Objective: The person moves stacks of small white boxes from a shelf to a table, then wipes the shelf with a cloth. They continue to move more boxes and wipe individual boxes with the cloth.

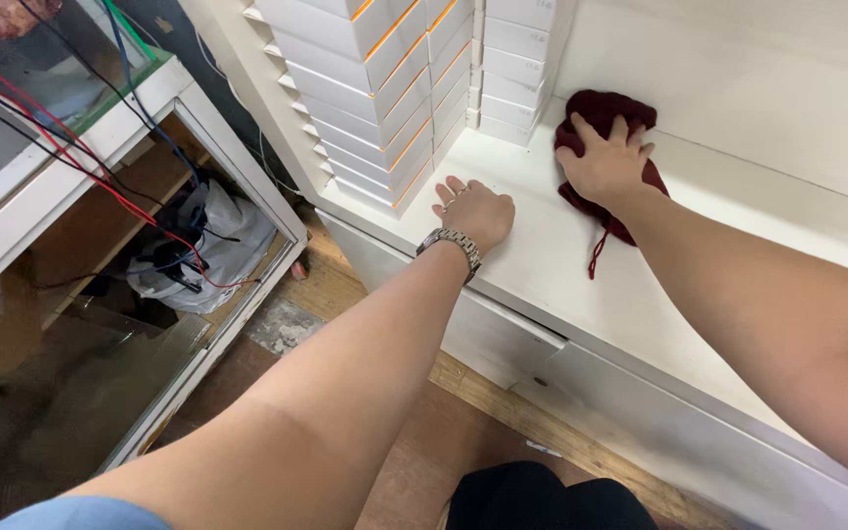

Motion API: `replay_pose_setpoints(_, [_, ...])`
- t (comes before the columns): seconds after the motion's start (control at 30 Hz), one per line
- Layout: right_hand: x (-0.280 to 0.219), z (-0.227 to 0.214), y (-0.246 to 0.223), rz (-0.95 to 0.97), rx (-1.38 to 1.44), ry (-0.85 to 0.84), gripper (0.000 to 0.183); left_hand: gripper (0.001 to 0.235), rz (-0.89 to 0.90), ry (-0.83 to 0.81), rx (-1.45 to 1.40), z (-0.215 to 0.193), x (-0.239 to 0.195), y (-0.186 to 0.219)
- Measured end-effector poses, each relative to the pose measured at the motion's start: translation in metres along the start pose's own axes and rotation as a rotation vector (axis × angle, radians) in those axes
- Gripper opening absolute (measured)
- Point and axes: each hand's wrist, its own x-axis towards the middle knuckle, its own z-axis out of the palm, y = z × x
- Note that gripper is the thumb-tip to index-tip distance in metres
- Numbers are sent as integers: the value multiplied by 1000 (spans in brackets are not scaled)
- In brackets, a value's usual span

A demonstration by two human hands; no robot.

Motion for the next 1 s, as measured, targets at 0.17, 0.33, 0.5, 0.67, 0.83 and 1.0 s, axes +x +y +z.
replay_pose_setpoints(0.17, [-12, 5, -7, -166, 60, 60, 61, 68, 30, 35, -35, -2, -1, -2])
replay_pose_setpoints(0.33, [-83, 20, -33, -245, 104, 161, 57, 48, 132, 323, -327, -11, -47, -17])
replay_pose_setpoints(0.5, [-135, 33, -89, -416, 78, 167, 59, 38, 174, 609, -360, -19, -101, -30])
replay_pose_setpoints(0.67, [-164, 32, -116, -673, 237, 56, 72, 26, 193, 682, -296, -28, -115, -23])
replay_pose_setpoints(0.83, [-213, -4, -10, -410, 134, 89, 62, 30, 207, 542, -266, -5, -124, 17])
replay_pose_setpoints(1.0, [-227, -49, 136, 105, -23, 320, 63, 38, 197, 277, -185, 24, -129, 53])
